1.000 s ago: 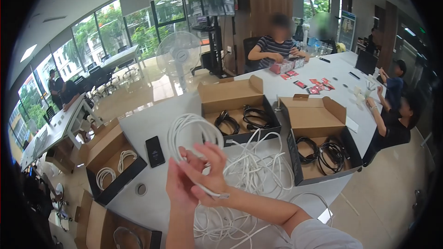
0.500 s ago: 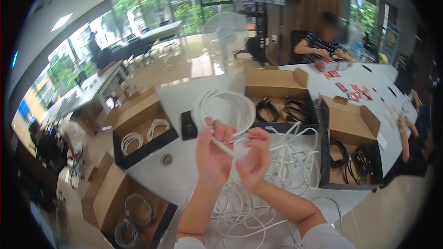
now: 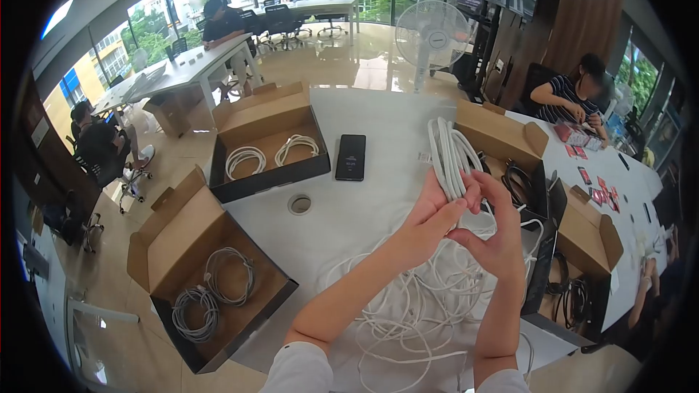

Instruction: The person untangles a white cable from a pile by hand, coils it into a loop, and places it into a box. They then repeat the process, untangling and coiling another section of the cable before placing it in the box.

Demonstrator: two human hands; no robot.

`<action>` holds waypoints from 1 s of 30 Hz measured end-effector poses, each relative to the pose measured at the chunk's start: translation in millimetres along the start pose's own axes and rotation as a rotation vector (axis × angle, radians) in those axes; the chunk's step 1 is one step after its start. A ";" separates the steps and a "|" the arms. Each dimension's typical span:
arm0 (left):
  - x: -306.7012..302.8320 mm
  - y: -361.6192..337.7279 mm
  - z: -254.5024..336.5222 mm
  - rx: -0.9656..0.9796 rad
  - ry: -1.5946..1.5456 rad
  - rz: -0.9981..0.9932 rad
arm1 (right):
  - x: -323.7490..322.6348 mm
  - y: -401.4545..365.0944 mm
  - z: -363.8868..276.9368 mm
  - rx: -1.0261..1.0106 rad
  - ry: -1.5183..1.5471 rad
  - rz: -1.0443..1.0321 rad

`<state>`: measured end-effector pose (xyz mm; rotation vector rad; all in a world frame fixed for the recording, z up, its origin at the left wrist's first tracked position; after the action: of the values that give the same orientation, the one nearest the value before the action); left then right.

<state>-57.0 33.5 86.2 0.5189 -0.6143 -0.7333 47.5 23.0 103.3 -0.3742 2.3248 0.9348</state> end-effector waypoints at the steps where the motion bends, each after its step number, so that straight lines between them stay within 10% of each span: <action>1: 3.0 0.2 -2.0 -0.017 0.041 -0.032 | -1.1 0.1 4.2 0.013 0.038 -0.040; 11: 27.0 -2.2 -7.1 -0.077 0.460 -0.087 | -11.6 0.1 -2.5 -0.076 -0.160 0.004; 14: 24.6 -7.6 11.9 -0.059 1.333 0.034 | -6.0 3.3 -4.9 -0.051 -0.301 -0.091; 23: -6.3 1.2 14.8 -0.084 1.139 0.000 | 8.3 4.8 -9.0 -0.242 -0.209 -0.083; 30: -90.8 -8.8 -6.9 -0.141 0.579 0.161 | 8.1 -1.0 23.2 -0.071 0.933 -0.081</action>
<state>-109.5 96.6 46.0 0.5141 -0.0613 -0.4370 51.5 38.3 84.4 -1.1170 3.0538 0.9146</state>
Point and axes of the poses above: each hand's wrist, its own y-axis towards the middle knuckle, its own x-axis out of the palm, z = x × y, the point moved 8 cm from there along y, towards the middle knuckle, and after that the axes turned 12 degrees about -z, right-handed, at the moved point
